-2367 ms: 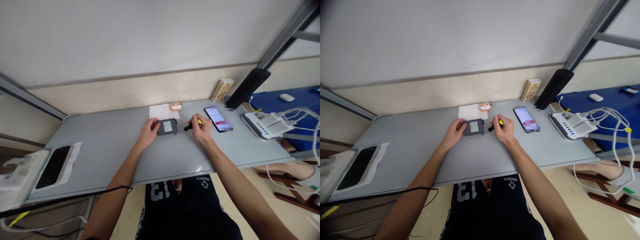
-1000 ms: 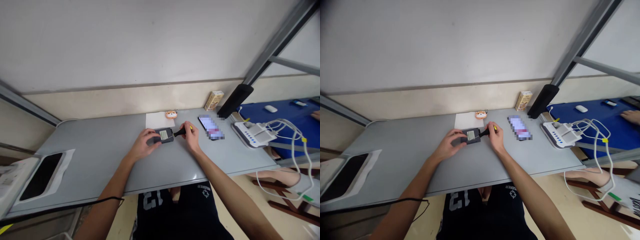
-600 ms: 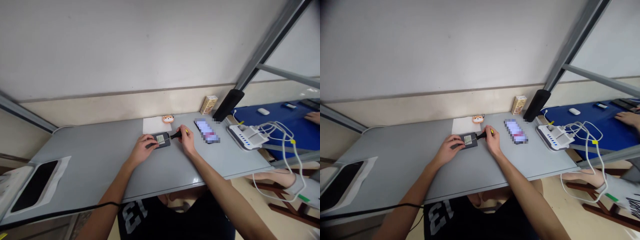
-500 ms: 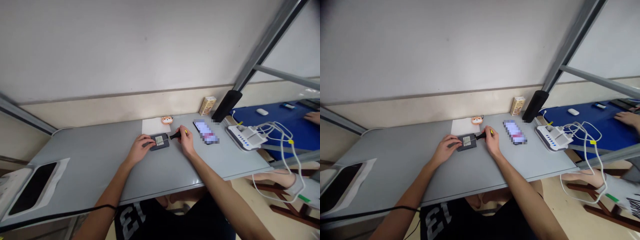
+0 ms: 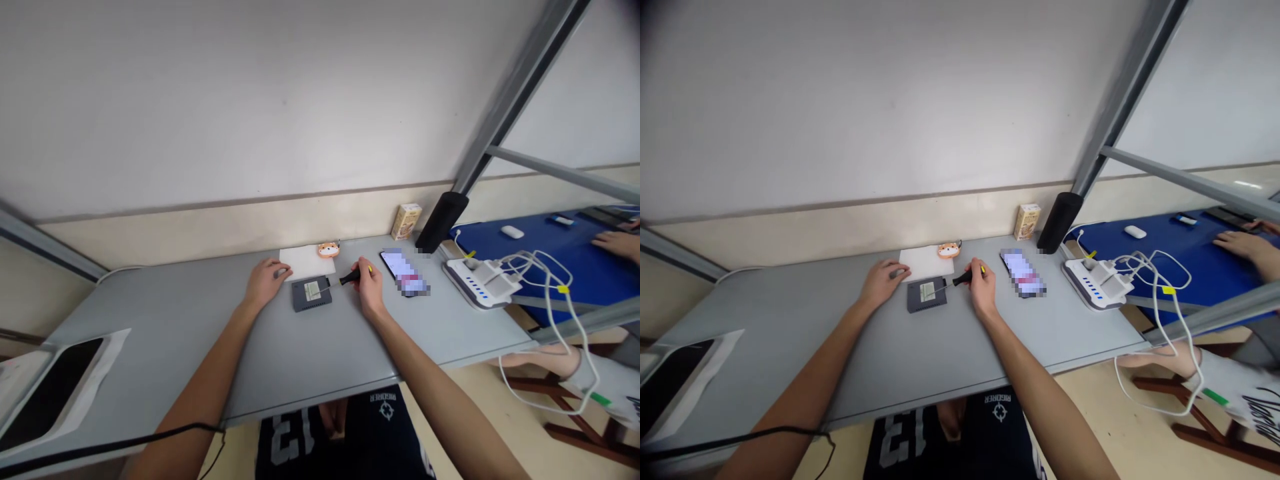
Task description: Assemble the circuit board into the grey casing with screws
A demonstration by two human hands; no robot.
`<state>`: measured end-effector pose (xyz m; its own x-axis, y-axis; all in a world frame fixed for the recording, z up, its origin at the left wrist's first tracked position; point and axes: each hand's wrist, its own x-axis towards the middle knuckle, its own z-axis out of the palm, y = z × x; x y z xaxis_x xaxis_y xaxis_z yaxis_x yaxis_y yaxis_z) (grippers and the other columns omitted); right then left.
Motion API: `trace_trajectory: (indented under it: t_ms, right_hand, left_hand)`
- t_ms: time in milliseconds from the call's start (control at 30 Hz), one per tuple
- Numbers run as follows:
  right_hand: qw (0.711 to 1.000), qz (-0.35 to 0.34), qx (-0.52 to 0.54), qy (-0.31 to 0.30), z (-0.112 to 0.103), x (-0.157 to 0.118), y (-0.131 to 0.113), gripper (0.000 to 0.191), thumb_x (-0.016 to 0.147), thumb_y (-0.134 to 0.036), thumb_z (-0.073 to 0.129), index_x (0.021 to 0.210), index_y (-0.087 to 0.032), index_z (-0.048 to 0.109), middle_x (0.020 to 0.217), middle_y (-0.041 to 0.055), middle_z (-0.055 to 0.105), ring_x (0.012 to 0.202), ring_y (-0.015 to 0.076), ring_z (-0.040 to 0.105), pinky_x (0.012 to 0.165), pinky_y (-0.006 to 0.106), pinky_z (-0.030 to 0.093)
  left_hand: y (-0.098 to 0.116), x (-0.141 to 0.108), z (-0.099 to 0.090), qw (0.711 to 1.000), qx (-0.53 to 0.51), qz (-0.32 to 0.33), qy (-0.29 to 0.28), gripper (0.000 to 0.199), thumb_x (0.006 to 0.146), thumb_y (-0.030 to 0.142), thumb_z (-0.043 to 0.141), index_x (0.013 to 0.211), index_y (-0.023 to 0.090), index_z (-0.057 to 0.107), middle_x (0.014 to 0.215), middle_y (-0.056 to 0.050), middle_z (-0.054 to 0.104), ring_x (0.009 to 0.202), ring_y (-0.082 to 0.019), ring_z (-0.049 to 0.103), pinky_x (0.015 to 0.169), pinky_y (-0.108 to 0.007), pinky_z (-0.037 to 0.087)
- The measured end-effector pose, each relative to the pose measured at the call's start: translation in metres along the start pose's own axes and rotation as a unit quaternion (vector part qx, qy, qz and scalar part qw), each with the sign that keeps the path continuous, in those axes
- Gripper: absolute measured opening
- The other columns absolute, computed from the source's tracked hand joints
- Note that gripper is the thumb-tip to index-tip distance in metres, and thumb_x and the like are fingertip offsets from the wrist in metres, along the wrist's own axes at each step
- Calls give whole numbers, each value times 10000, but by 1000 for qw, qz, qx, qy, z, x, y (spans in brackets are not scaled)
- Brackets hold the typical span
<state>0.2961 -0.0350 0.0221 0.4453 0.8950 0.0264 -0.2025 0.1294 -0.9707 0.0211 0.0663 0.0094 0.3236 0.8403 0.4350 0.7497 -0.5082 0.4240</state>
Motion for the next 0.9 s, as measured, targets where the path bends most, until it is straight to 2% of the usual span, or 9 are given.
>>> trace_trajectory:
  t_ms: [133,200,300,400,467,600,733,833,900]
  right_hand:
    - [1000,-9,-12,4,-2,-1,-3,486,898,-676,541,750,-215,578,568,-47,467,485,119,446,451,265,297]
    - [1000,-20,-19,11,-3,-2,-5,488,901,-677,542,748,-215,580,567,-47,460,489,120,446,456,268,303]
    - [998,-40,-35,27,-4,-3,-6,480,911,-660,544,745,-212,581,602,-36,491,526,123,474,476,267,334]
    - [996,-57,-54,37,-5,-4,-7,458,931,-629,537,756,-210,588,649,-26,516,571,125,492,503,264,367]
    - [995,-64,-64,49,-5,-3,-6,443,935,-612,536,757,-210,588,667,-22,522,586,127,497,516,265,383]
    - [992,-66,-69,81,-7,-1,-4,432,936,-597,522,746,-212,573,649,-26,506,569,129,493,528,272,400]
    - [989,-75,-78,97,-9,-2,-5,421,946,-581,493,742,-217,552,658,-23,501,582,136,496,526,266,403]
    - [986,-102,-104,84,-7,-6,-6,409,960,-551,496,737,-216,563,670,-16,509,613,140,488,560,272,408]
    - [982,-124,-129,66,-5,-10,-7,406,971,-530,505,728,-212,573,674,-13,516,637,142,482,601,278,407]
  left_hand:
    - [13,-19,-11,1000,-5,12,20,239,961,434,623,1054,267,766,1057,-72,702,1015,-258,644,952,-403,495]
    - [28,-34,-14,999,-23,-16,27,259,1002,424,560,1051,253,749,997,-63,677,945,-230,648,891,-372,512]
    - [56,-57,-12,997,-76,-30,-12,234,1015,404,543,1099,262,708,999,-47,661,876,-199,643,789,-331,527]
    - [73,-68,-8,992,-105,-19,-62,303,958,403,644,1230,270,653,1085,-57,633,915,-209,650,828,-356,548]
    - [72,-68,-8,987,-132,-12,-88,331,956,389,649,1268,278,642,1115,-65,626,944,-216,654,829,-361,560]
    - [54,-62,-12,968,-208,6,-139,289,1016,322,535,1270,308,671,1206,-68,648,1019,-210,667,860,-358,575]
    - [43,-55,-2,972,-221,-45,-65,304,1028,244,434,1099,265,729,1101,-54,725,1020,-222,677,943,-420,553]
    - [46,-54,5,971,-225,-86,-6,286,1028,257,446,1050,256,732,1027,-40,742,974,-212,687,922,-406,552]
    - [51,-56,4,973,-214,-84,21,248,1028,288,482,1069,259,725,1048,-38,741,974,-206,682,906,-391,551]
